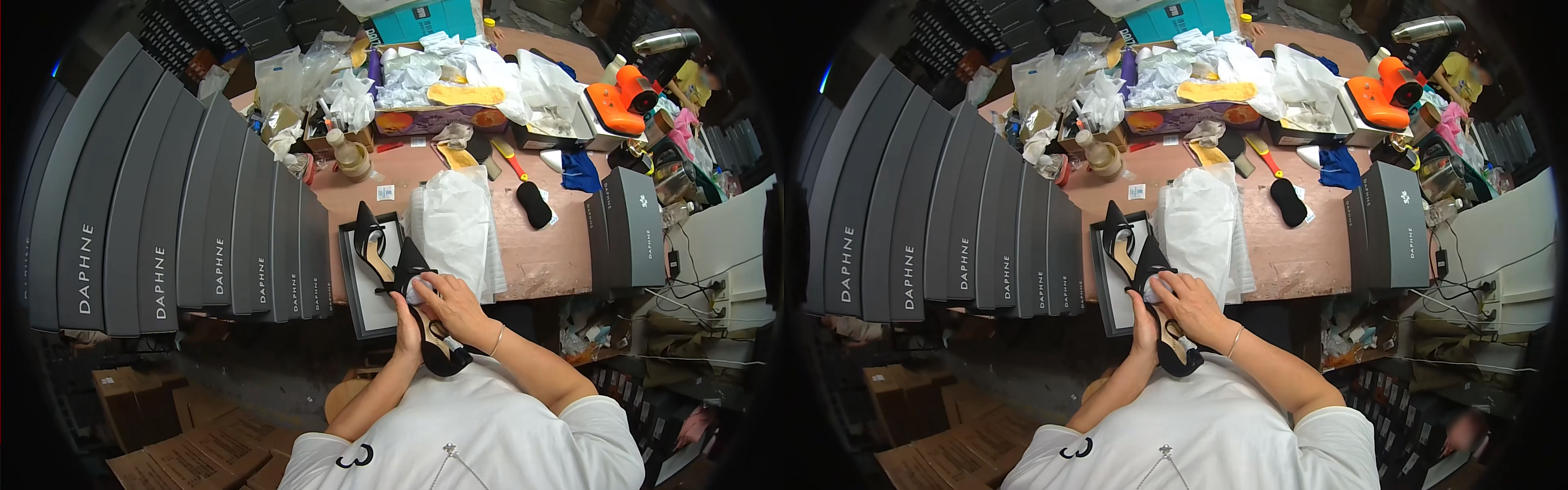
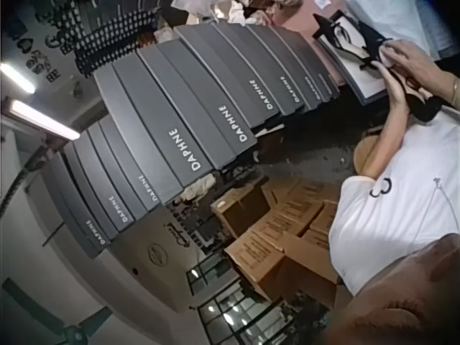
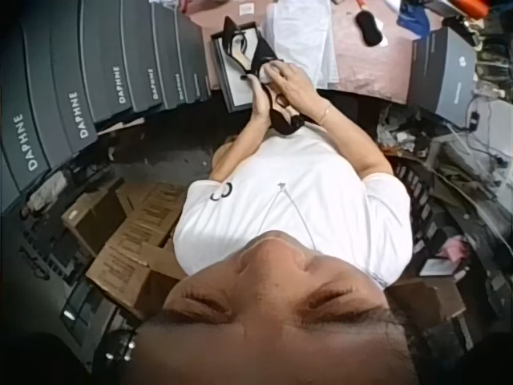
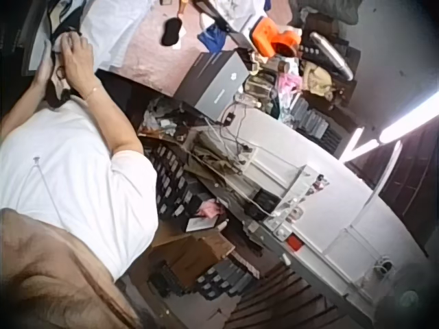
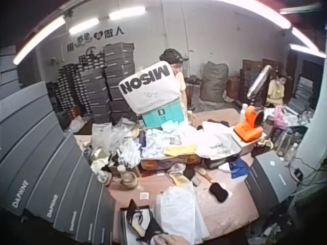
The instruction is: Packing finished women's shoes into boxes with tissue paper wrapping.
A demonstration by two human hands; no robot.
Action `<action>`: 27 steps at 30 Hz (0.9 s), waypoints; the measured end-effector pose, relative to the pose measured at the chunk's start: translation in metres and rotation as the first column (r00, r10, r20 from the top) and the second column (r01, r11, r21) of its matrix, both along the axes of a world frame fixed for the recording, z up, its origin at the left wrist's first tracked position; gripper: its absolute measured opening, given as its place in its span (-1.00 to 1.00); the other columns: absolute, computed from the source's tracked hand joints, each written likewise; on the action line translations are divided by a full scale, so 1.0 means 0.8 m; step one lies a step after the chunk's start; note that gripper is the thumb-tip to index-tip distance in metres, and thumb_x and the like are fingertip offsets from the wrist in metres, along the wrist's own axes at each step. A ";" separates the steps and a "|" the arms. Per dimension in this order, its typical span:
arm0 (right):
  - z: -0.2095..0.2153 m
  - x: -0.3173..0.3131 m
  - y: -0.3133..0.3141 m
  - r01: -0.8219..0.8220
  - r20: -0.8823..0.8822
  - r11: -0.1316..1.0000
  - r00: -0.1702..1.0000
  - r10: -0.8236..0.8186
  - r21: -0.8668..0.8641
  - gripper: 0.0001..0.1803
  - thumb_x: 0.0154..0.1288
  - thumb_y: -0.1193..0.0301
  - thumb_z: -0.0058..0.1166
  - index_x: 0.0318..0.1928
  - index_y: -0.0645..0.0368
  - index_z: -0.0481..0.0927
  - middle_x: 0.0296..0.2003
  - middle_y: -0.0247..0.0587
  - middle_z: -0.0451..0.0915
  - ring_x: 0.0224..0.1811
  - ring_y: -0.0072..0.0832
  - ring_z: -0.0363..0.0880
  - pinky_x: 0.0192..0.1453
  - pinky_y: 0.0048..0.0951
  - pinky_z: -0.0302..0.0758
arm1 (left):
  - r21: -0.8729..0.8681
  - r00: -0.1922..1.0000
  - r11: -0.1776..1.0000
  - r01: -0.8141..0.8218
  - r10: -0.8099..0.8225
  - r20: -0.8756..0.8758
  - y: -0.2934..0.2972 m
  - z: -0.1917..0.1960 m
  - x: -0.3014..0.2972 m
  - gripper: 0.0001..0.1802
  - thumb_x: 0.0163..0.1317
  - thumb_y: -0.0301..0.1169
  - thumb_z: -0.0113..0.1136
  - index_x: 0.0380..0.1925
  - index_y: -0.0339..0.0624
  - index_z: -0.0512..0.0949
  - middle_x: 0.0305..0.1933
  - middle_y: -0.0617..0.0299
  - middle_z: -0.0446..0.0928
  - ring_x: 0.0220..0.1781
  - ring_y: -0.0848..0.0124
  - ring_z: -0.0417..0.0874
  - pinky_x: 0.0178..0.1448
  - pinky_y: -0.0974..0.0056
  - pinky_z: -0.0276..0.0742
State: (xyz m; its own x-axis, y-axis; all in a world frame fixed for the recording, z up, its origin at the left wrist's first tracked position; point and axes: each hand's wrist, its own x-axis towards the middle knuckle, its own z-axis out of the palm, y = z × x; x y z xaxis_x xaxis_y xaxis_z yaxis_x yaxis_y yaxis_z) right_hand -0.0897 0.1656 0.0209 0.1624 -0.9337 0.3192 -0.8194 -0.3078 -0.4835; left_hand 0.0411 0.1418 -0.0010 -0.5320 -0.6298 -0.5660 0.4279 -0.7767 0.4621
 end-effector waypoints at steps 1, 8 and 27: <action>0.003 -0.001 0.000 -0.016 -0.010 1.000 1.000 0.016 0.018 -0.43 0.11 0.40 0.16 0.17 0.22 0.39 0.12 -0.14 0.39 -0.01 -0.29 0.43 -0.01 -0.33 0.40 | -0.033 0.999 0.999 -0.030 0.031 0.031 0.004 -0.002 -0.005 -0.02 0.25 0.42 -0.52 0.20 -0.30 0.26 0.13 0.01 0.41 0.19 0.23 0.45 0.24 0.21 0.38; 0.012 -0.011 -0.015 -0.137 0.299 0.922 0.954 0.025 0.361 -0.44 0.16 0.28 0.17 0.08 0.28 0.30 -0.07 0.02 0.45 -0.15 -0.02 0.53 -0.14 -0.18 0.50 | -0.016 0.981 0.990 0.142 -0.139 0.135 0.000 -0.030 0.015 -0.05 0.19 0.48 -0.52 -0.19 -0.23 0.47 -0.38 0.16 0.55 -0.39 0.37 0.55 -0.26 0.36 0.51; -0.028 -0.064 -0.076 0.000 -0.088 0.990 0.996 0.013 0.143 -0.73 0.05 0.32 0.18 -0.22 0.07 0.49 -0.40 -0.25 0.47 -0.52 -0.32 0.58 -0.48 -0.29 0.49 | -0.065 0.949 0.970 0.233 -0.212 0.234 -0.066 -0.004 -0.050 -0.19 0.34 0.32 -0.50 -0.02 -0.20 0.41 -0.20 0.26 0.50 -0.24 0.49 0.56 -0.19 0.41 0.51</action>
State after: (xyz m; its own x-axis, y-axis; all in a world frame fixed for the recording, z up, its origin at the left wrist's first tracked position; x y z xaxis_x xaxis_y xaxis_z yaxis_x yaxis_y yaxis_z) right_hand -0.1411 0.1046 -0.0011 0.1904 -0.9674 0.1667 -0.8589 -0.2464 -0.4489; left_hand 0.0011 0.0890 -0.0041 -0.5309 -0.5641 -0.6325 0.1263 -0.7907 0.5991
